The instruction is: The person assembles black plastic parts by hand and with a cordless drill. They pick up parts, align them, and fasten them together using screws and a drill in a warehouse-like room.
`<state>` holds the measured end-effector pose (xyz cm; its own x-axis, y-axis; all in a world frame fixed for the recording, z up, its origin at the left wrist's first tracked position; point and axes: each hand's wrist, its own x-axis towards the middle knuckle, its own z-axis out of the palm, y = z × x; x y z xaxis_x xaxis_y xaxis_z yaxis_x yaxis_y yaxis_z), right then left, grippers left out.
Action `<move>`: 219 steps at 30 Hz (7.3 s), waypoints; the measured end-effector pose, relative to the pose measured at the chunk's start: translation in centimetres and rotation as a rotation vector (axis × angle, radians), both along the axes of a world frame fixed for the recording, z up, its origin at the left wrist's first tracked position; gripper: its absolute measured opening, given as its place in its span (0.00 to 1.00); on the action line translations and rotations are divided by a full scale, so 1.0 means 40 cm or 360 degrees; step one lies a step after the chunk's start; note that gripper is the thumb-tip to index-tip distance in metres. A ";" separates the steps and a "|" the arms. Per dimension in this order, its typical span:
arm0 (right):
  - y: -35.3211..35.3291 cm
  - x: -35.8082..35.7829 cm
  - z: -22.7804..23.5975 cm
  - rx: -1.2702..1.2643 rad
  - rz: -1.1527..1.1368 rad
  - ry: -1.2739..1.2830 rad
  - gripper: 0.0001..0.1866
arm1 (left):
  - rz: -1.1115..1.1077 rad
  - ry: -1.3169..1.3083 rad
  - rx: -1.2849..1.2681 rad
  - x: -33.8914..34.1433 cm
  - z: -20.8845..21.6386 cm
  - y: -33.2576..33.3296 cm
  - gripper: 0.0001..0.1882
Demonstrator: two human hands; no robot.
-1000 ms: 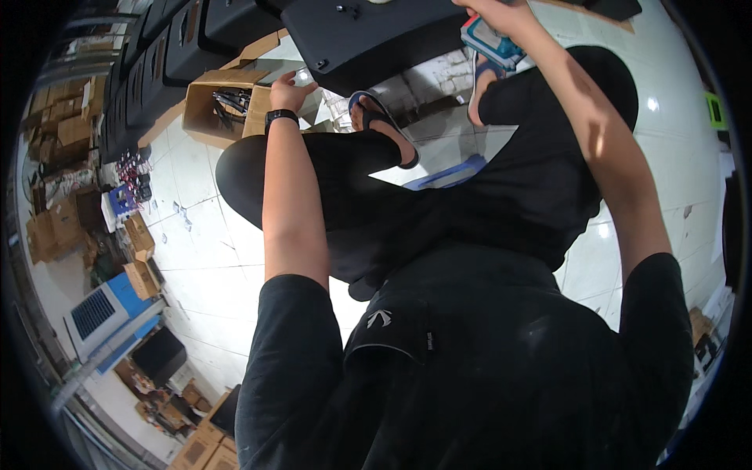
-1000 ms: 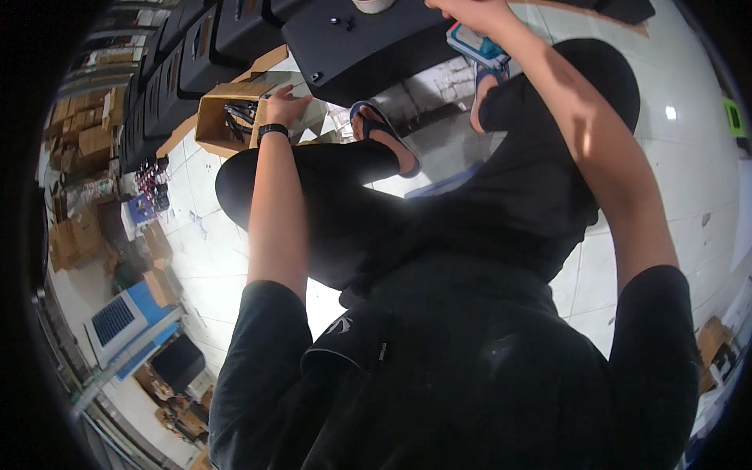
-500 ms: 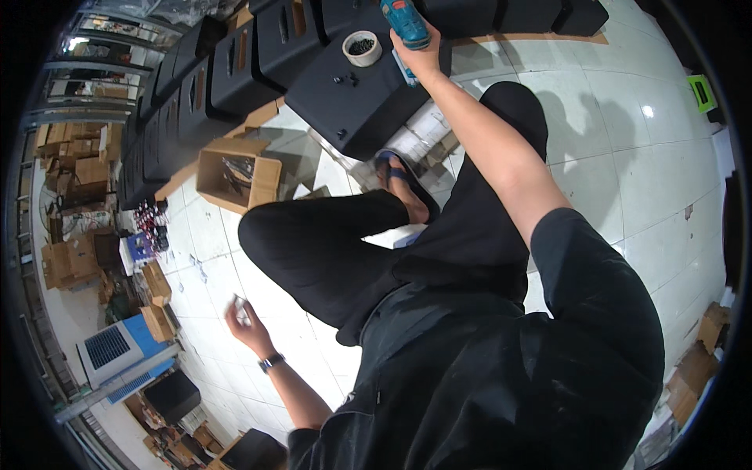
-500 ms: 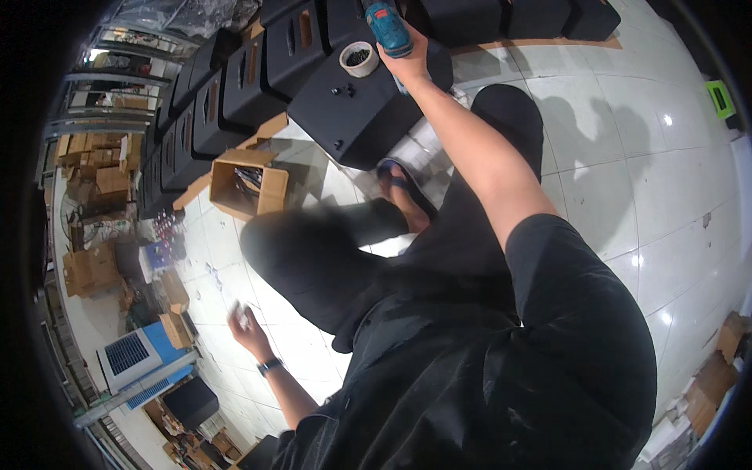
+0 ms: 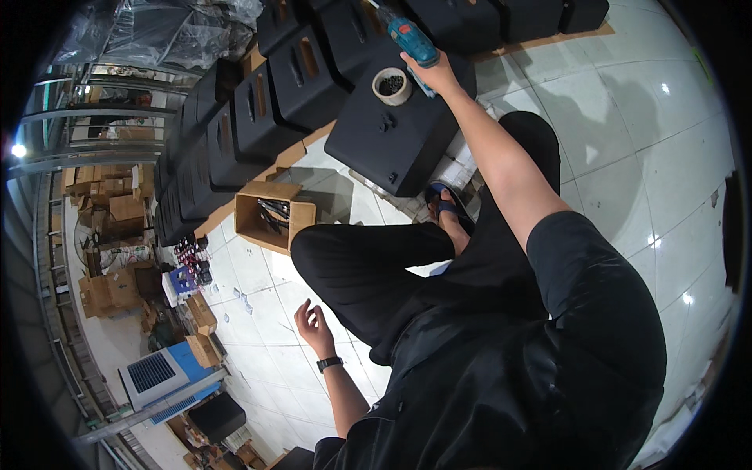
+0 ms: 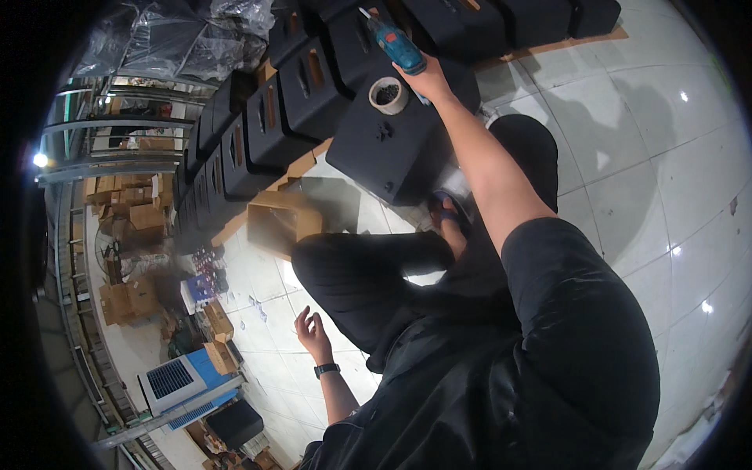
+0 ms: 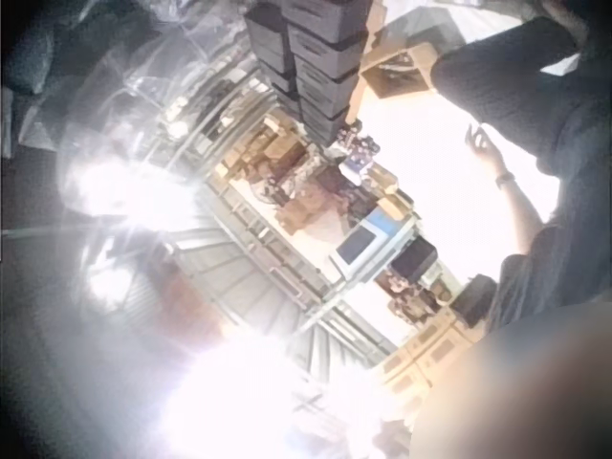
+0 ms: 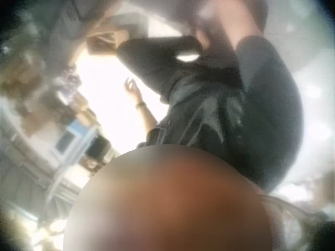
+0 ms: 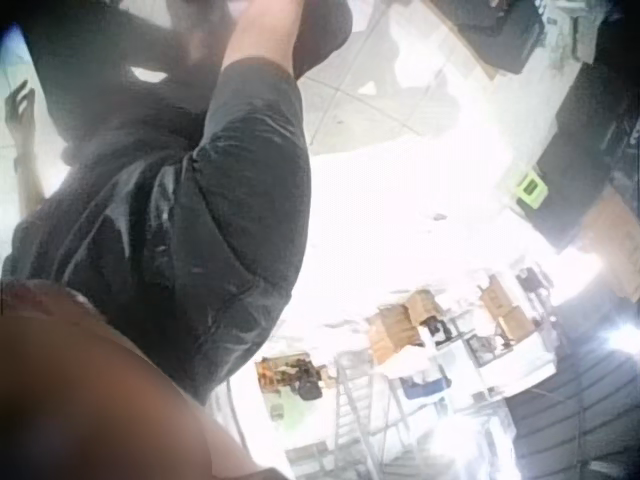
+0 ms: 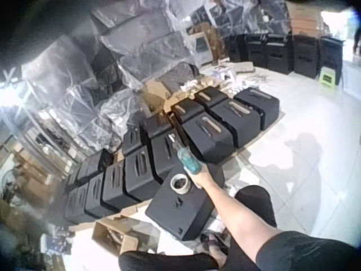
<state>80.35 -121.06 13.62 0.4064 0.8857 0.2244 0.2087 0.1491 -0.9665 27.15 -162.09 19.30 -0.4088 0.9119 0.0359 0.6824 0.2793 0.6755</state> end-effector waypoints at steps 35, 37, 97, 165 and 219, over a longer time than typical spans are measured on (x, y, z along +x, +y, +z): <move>-0.732 0.035 0.169 -0.0115 0.0141 -0.1524 0.07 | -0.0908 -0.0395 0.0367 0.396 0.203 0.071 0.07; -0.725 0.017 0.169 -0.0112 0.0147 -0.1511 0.07 | -0.1418 -0.0706 -0.0249 0.418 0.230 0.012 0.05; -0.622 -0.122 -0.010 -0.1148 0.1068 -0.1771 0.57 | -0.1004 -0.0325 -0.0273 0.426 0.116 0.361 0.24; -0.585 0.075 -0.135 -0.0910 0.0689 -0.1665 0.77 | -0.1363 -0.0021 0.0345 0.966 -0.302 0.550 0.16; -0.555 0.118 -0.179 -0.0668 0.0883 -0.1675 0.75 | -0.2377 0.1060 0.0304 0.871 -0.219 0.601 0.40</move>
